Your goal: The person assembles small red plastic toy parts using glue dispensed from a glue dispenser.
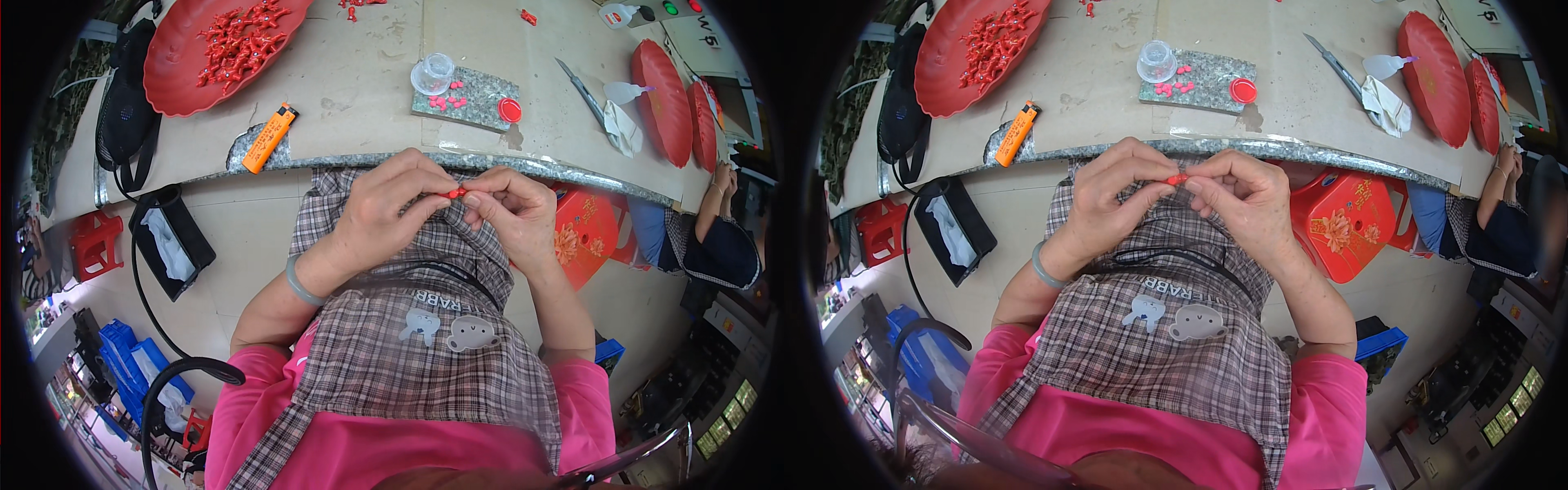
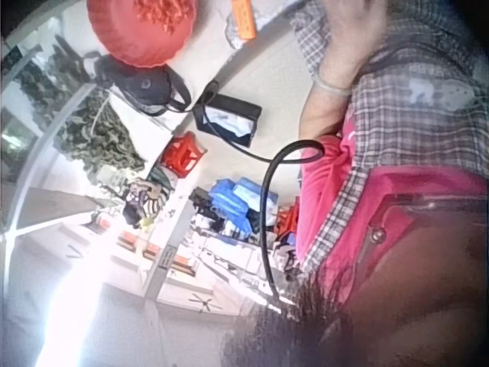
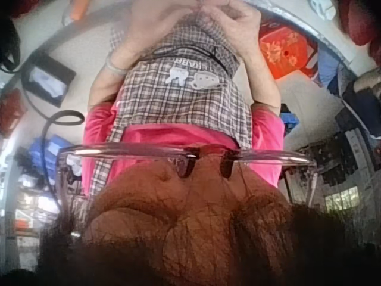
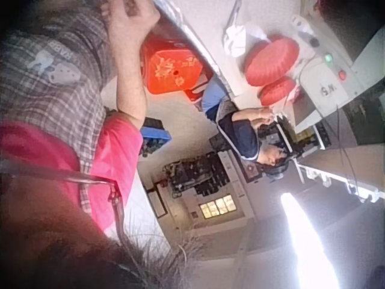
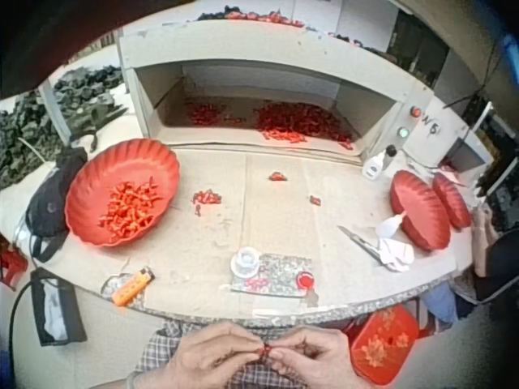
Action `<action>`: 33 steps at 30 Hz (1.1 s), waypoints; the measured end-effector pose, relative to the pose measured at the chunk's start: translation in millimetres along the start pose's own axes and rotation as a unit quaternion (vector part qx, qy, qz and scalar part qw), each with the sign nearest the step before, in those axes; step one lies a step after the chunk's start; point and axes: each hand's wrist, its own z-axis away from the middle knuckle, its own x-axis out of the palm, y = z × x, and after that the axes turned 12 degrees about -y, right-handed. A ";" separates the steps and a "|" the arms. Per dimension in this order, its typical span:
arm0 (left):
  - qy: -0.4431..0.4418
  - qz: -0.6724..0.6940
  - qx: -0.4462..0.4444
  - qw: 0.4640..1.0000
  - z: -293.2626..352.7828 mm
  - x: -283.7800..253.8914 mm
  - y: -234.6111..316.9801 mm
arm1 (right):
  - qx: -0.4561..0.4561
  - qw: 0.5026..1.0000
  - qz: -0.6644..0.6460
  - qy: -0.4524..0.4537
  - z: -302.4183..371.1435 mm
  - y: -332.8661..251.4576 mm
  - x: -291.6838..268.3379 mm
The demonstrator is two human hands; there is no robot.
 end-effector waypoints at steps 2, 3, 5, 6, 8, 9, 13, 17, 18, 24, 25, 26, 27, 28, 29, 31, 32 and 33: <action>-0.009 0.009 -0.015 1.000 0.9 -0.5 0.1 | 0.027 0.999 -0.026 -0.008 -0.5 -0.7 -3.5; -0.017 0.018 -0.030 0.999 1.1 -0.8 -0.3 | 0.054 0.997 -0.052 -0.016 -1.1 -0.8 -5.6; -0.022 0.031 -0.044 0.998 1.2 -1.0 -1.1 | 0.071 0.995 -0.070 -0.021 -2.4 0.5 -8.8; -0.028 0.045 -0.056 0.997 1.0 -1.0 -1.5 | 0.086 0.992 -0.088 -0.024 -2.8 1.3 -10.2; -0.030 0.043 -0.059 0.997 1.1 -0.7 -1.9 | 0.092 0.991 -0.097 -0.025 -3.5 3.8 -12.2; -0.031 0.040 -0.061 0.997 1.2 -0.6 -2.0 | 0.098 0.989 -0.107 -0.026 -3.7 4.4 -12.6; -0.026 0.007 -0.032 0.999 1.1 1.2 -2.9 | 0.104 0.988 -0.114 -0.020 -3.9 5.3 -10.8; -0.001 -0.054 0.049 0.997 0.5 2.6 -6.3 | 0.061 0.995 -0.073 -0.003 -2.2 4.8 -2.9; 0.007 -0.075 0.076 0.994 0.3 2.5 -7.0 | 0.035 0.999 -0.039 0.008 -1.5 4.2 -0.8; 0.014 -0.065 0.090 0.994 3.4 4.2 -6.8 | -0.198 0.941 0.275 0.020 -1.4 9.2 -0.3; 0.012 -0.065 0.091 0.994 3.5 5.0 -7.9 | -0.237 0.919 0.315 0.018 -1.6 9.7 -0.7; 0.021 -0.072 0.107 0.991 4.0 6.3 -10.1 | -0.237 0.919 0.315 0.020 -1.2 8.7 -0.2; 0.029 -0.080 0.123 0.989 4.1 7.2 -11.9 | -0.196 0.945 0.262 0.013 -0.8 6.7 1.2; 0.027 -0.079 0.124 0.989 3.6 7.0 -13.2 | -0.155 0.966 0.206 0.007 -0.3 5.2 2.7; 0.031 -0.094 0.142 0.985 3.1 6.3 -14.5 | -0.155 0.966 0.206 0.008 0.0 4.6 4.4; 0.034 -0.108 0.161 0.980 2.2 6.0 -15.2 | -0.071 0.997 0.042 0.008 0.4 3.9 6.9; 0.034 -0.115 0.161 0.980 1.7 6.0 -15.1 | -0.071 0.997 0.042 0.009 0.7 4.1 6.5; 0.035 -0.122 0.161 0.979 1.9 6.0 -15.2 | -0.038 0.999 0.009 0.006 0.8 5.0 6.3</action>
